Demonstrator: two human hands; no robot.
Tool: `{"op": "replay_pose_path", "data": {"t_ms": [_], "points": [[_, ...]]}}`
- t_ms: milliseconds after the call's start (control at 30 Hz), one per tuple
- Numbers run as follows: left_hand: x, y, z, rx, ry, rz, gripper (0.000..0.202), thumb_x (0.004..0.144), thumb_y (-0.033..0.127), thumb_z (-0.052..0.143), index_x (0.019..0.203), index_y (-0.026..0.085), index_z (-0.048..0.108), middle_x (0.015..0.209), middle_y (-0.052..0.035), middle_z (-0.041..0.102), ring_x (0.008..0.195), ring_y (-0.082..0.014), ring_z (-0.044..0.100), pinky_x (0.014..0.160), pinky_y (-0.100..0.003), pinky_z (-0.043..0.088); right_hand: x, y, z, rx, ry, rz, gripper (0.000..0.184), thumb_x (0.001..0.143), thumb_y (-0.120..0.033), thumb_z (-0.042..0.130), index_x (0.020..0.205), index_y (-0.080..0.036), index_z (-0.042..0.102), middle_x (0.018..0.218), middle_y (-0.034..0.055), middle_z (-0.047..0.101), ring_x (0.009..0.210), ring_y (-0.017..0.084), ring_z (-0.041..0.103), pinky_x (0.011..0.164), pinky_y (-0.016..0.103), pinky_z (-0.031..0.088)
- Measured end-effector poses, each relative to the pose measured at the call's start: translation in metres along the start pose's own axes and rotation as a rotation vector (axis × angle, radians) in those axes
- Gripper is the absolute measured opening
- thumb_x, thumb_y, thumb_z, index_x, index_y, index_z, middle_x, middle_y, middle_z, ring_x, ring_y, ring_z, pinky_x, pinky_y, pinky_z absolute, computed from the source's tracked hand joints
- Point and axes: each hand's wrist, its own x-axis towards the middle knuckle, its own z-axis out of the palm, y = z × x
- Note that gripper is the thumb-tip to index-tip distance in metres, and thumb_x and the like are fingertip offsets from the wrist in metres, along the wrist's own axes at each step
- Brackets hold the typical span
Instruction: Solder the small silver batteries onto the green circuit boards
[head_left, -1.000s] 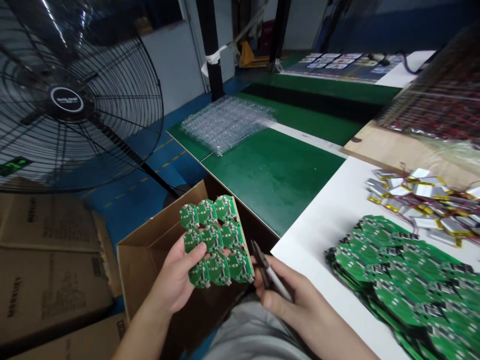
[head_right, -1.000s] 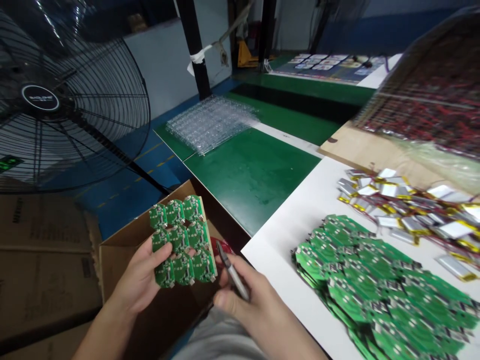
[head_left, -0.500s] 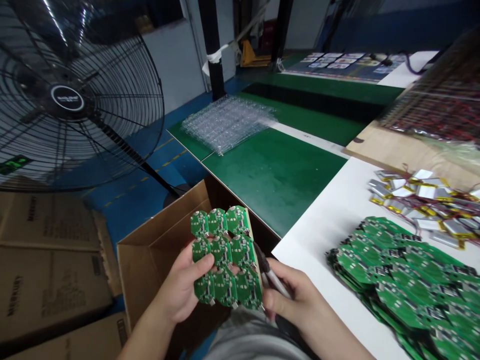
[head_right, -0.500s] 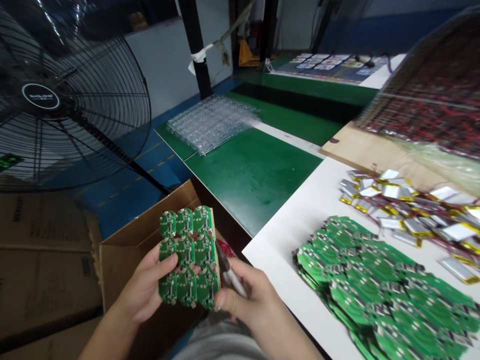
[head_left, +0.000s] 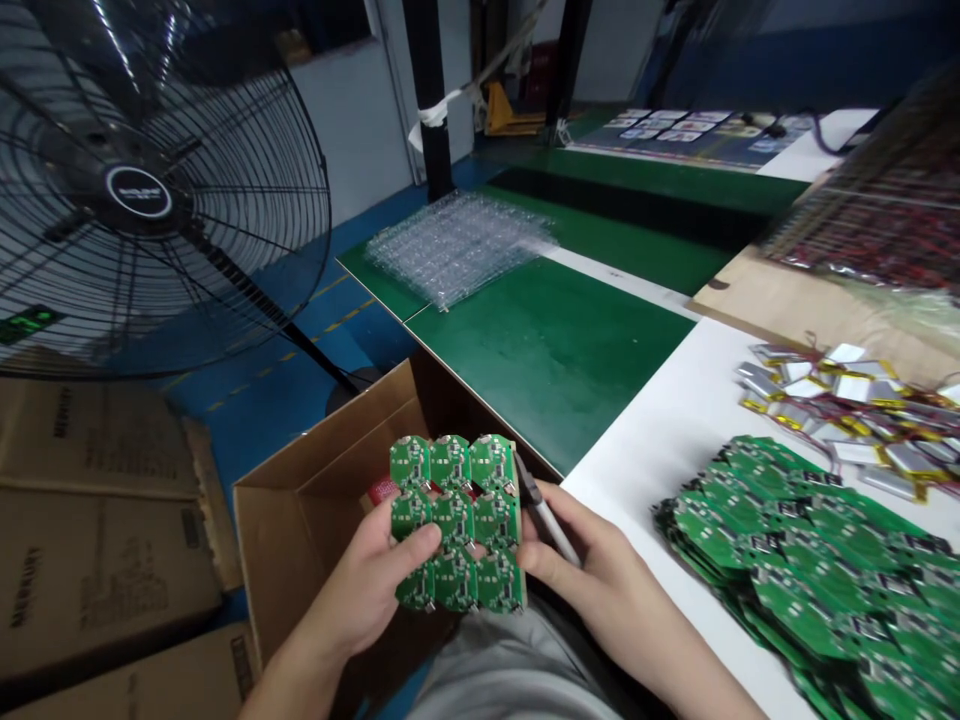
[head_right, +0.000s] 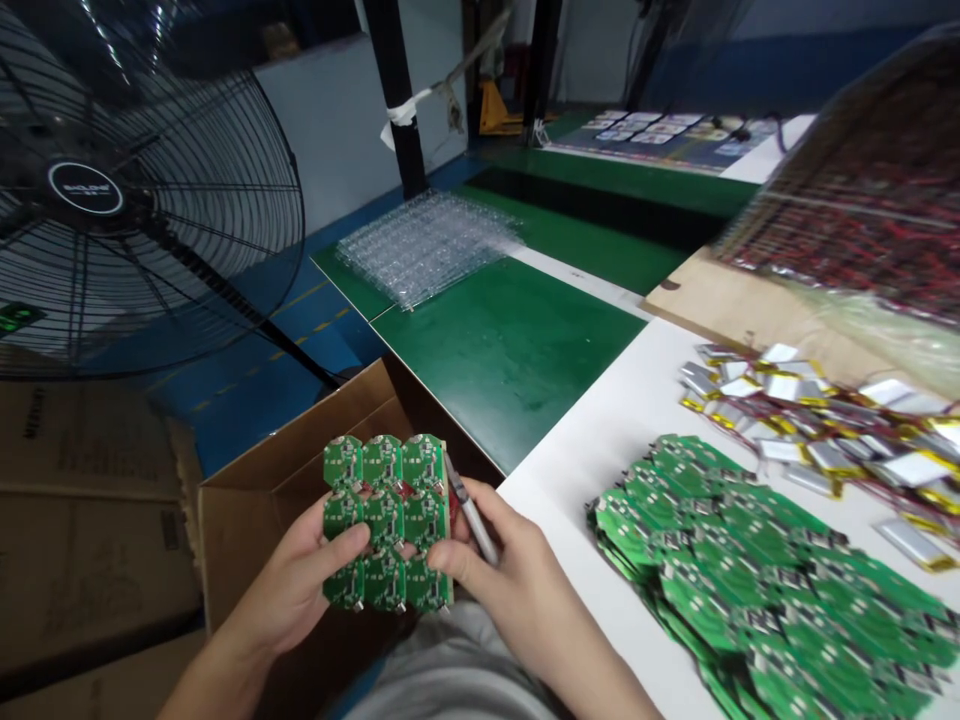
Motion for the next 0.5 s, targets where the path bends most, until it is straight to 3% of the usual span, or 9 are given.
{"op": "replay_pose_path", "data": {"t_ms": [133,300,400,500], "points": [[0.001,-0.003,-0.004,-0.021,-0.019,-0.022,0.029,0.083,0.019,0.079,0.111,0.018,0.073,0.103,-0.0116,0.08,0.098,-0.031,0.076,0.093,-0.044,0.058,-0.002,0.003,0.003,0.106,-0.016,0.009,0.043,0.078,-0.049,0.08,0.11,-0.023,0.068,0.084,-0.0024,0.065,0.083,0.018,0.058,0.077,0.026,0.046],[0.007,-0.015,-0.016,-0.13,-0.119,-0.076,0.032,0.079,0.023,0.082,0.108,0.017,0.072,0.097,-0.0109,0.08,0.09,-0.0292,0.078,0.09,-0.043,0.06,0.003,0.013,0.013,0.346,-0.184,0.038,0.051,0.073,-0.058,0.081,0.106,-0.021,0.069,0.075,-0.0026,0.06,0.065,0.012,0.05,0.06,0.025,0.042],[0.011,-0.015,-0.028,-0.186,-0.121,-0.035,0.032,0.076,0.022,0.084,0.105,0.016,0.072,0.09,-0.0084,0.08,0.08,-0.025,0.078,0.083,-0.037,0.062,0.013,0.023,0.024,0.415,-0.231,0.053,0.062,0.07,-0.065,0.079,0.11,-0.021,0.065,0.07,-0.0046,0.052,0.059,0.012,0.049,0.056,0.027,0.044],[0.013,-0.006,-0.043,-0.257,-0.043,0.07,0.027,0.073,0.019,0.086,0.097,0.017,0.073,0.079,-0.0028,0.079,0.065,-0.0177,0.075,0.069,-0.026,0.061,0.029,0.039,0.04,0.408,-0.201,0.049,0.069,0.075,-0.075,0.068,0.118,-0.022,0.057,0.069,-0.0075,0.046,0.055,0.01,0.046,0.054,0.027,0.046]]}}
